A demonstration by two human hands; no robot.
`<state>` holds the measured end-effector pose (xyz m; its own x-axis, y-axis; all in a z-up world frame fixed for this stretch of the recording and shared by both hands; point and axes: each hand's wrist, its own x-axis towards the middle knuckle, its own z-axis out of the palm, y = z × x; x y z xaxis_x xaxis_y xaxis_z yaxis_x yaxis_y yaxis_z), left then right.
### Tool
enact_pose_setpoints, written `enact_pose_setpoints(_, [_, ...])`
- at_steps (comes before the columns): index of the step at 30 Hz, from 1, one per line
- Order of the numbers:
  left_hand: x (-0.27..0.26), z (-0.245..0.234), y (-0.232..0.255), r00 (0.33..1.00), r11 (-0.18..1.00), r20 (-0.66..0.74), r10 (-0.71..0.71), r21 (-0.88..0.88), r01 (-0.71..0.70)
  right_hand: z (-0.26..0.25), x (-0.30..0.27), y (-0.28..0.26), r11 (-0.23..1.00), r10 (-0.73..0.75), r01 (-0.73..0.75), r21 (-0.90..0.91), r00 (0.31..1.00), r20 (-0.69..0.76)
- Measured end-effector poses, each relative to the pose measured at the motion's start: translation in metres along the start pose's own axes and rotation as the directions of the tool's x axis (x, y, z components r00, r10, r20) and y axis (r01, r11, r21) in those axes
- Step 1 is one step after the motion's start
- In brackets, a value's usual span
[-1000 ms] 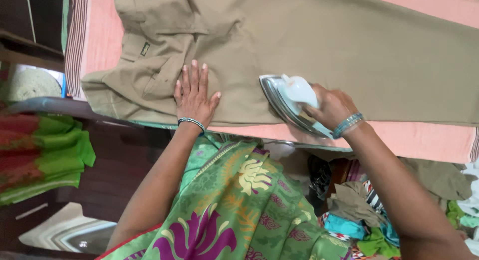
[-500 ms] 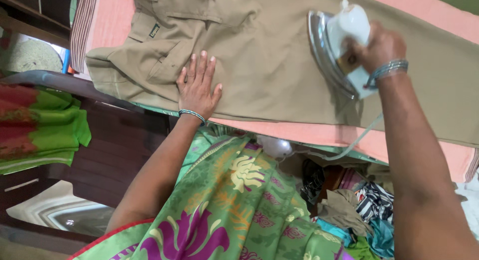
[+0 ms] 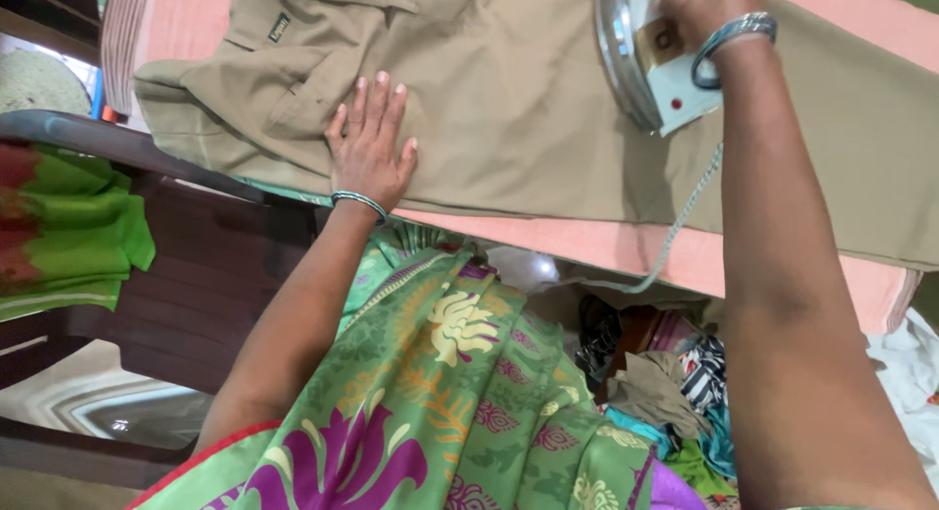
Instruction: The person irons a pair of beige trousers on a pink-covered ironing board. They repeatedly smooth the fabric with one hand while moving the iron with the other, then fold the trousers in half and continue ironing the folded garment.
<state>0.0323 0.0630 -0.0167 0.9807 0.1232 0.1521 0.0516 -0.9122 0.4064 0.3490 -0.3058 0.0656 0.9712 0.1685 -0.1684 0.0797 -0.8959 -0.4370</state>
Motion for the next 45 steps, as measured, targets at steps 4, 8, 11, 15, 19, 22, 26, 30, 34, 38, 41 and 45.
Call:
enact_pose_setpoints(4, [0.000,0.002,-0.002,1.000,1.000,-0.019,0.020,0.005,-0.020,-0.012,-0.082,-0.023,0.983,-0.123,0.095,0.158,0.976,0.180])
enact_pose_setpoints(8, [-0.001,0.003,-0.004,1.000,1.000,-0.015,0.022,0.010,-0.021,-0.036,-0.143,-0.005,0.937,-0.290,0.319,-0.141,0.938,0.191])
enact_pose_setpoints(11, [-0.003,0.004,-0.003,1.000,1.000,-0.003,0.018,0.005,-0.018,-0.055,-0.169,0.032,0.949,-0.190,0.255,-0.186,0.932,0.308])
enact_pose_setpoints(15, [-0.007,-0.002,-0.003,0.999,0.999,0.011,0.031,-0.008,-0.031,-0.074,-0.193,0.087,0.936,-0.081,0.200,-0.290,0.923,0.377])
enact_pose_setpoints(19, [-0.020,-0.011,0.004,0.997,0.995,0.052,0.054,-0.080,-0.050,-0.071,-0.210,0.121,0.887,-0.240,0.320,-0.332,0.935,0.261])
enact_pose_setpoints(22, [-0.027,-0.015,0.009,0.983,0.981,0.008,0.183,-0.066,-0.182,-0.055,-0.214,0.116,0.819,-0.315,0.398,-0.414,0.914,0.255])
enact_pose_setpoints(26, [-0.032,-0.014,0.005,0.992,0.971,0.002,0.125,-0.206,-0.122,-0.018,-0.217,0.060,0.716,-0.489,0.546,-0.436,0.837,0.245])
enact_pose_setpoints(30, [-0.048,-0.010,-0.008,0.988,0.943,-0.152,-0.040,-0.333,-0.013,0.030,-0.217,-0.034,0.682,-0.524,0.596,-0.424,0.803,0.284])
enact_pose_setpoints(34, [-0.075,-0.015,-0.039,0.896,0.928,-0.359,-0.260,-0.350,0.129,0.070,-0.219,-0.121,0.658,-0.593,0.667,-0.349,0.745,0.305])
enact_pose_setpoints(38, [-0.094,-0.022,-0.091,0.702,0.866,-0.558,-0.443,-0.468,0.175,0.101,-0.227,-0.188,0.642,-0.666,0.727,-0.244,0.686,0.292])
enact_pose_setpoints(41, [-0.092,-0.031,-0.133,0.548,0.751,-0.574,-0.609,-0.639,0.165,0.111,-0.230,-0.220,0.614,-0.656,0.757,-0.225,0.648,0.387])
enact_pose_setpoints(45, [-0.078,-0.053,-0.154,0.572,0.643,-0.478,-0.666,-0.757,0.115,0.110,-0.232,-0.232,0.634,-0.653,0.763,-0.124,0.615,0.442])
